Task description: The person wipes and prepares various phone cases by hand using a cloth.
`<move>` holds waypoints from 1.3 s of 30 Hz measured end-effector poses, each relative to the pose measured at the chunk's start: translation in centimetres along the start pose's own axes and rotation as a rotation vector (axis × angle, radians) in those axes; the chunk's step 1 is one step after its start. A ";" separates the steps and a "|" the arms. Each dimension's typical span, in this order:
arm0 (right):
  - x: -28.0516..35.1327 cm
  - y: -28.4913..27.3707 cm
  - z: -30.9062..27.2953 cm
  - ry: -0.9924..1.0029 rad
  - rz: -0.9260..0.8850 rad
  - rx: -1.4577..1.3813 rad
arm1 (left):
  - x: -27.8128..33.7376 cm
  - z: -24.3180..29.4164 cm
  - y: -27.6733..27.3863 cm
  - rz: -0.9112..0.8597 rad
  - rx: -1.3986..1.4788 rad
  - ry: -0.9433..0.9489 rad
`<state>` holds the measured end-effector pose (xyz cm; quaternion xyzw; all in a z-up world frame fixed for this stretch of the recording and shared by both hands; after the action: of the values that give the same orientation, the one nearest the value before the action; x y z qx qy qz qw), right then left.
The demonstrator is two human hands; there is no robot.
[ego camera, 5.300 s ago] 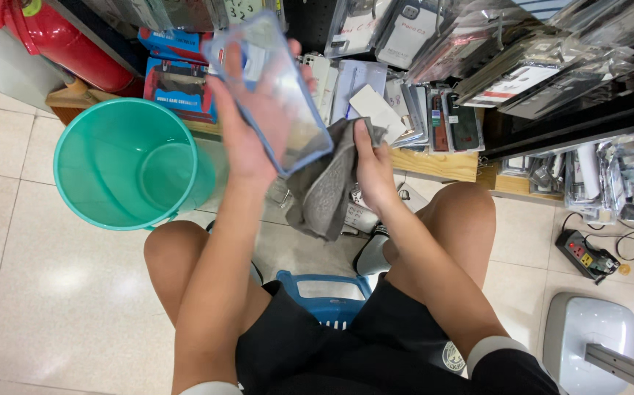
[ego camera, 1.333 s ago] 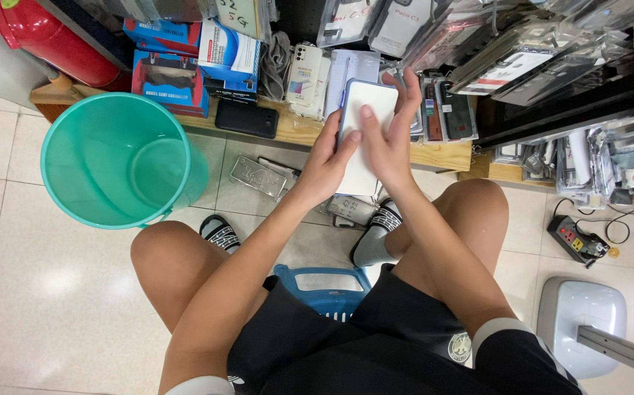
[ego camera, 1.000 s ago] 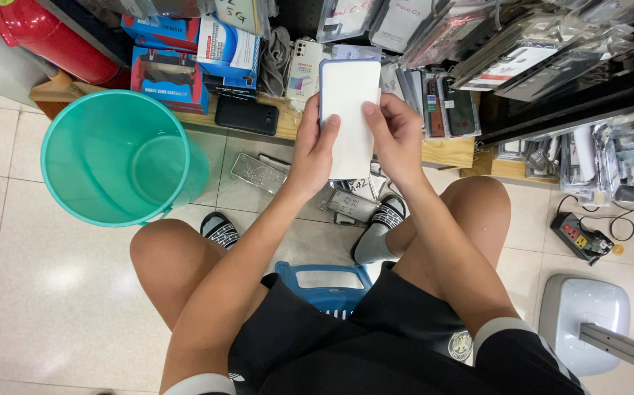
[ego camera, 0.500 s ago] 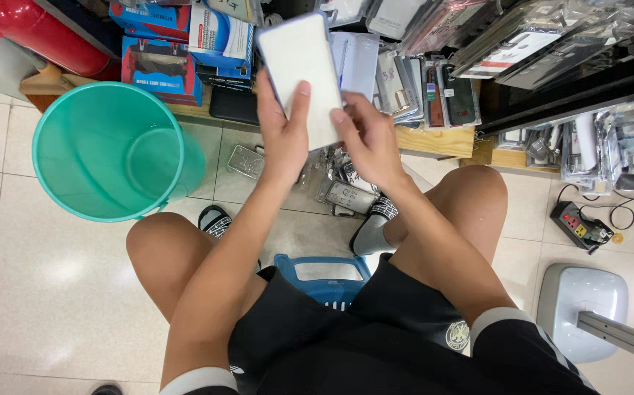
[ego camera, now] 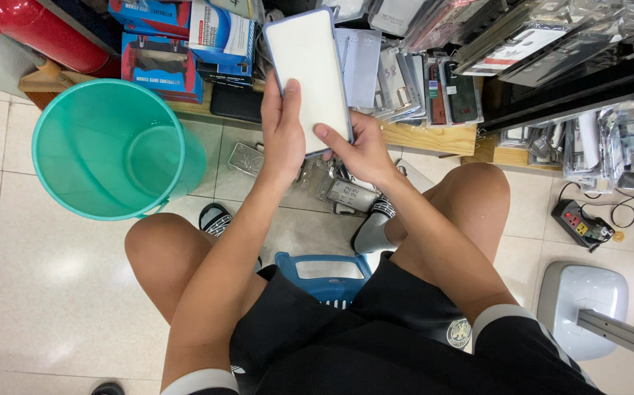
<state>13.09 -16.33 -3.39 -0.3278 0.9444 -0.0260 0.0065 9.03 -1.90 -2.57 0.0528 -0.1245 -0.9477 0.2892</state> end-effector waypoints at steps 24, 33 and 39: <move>-3.5 -14.6 26.5 0.587 0.873 0.159 | 1.2 2.0 -2.6 -0.079 -0.367 -0.178; -3.6 -11.9 26.1 0.847 1.025 -0.080 | 1.1 2.9 -3.3 -0.084 -0.373 -0.161; -2.9 -13.2 23.3 0.773 1.043 0.273 | 0.3 2.7 -4.2 -0.056 -0.382 -0.123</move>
<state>24.20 -25.97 -25.93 0.2088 0.9019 -0.2544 -0.2797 6.05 1.88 -1.11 -0.0578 0.0415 -0.9632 0.2594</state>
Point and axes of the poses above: each hand's wrist, its own x-axis away from the middle knuckle, its own y-axis out of the palm, z = x × y, the point moved 4 cm from there along -x, towards the middle knuckle, and after that the axes turned 2 degrees about -y, right-handed, at the moved point
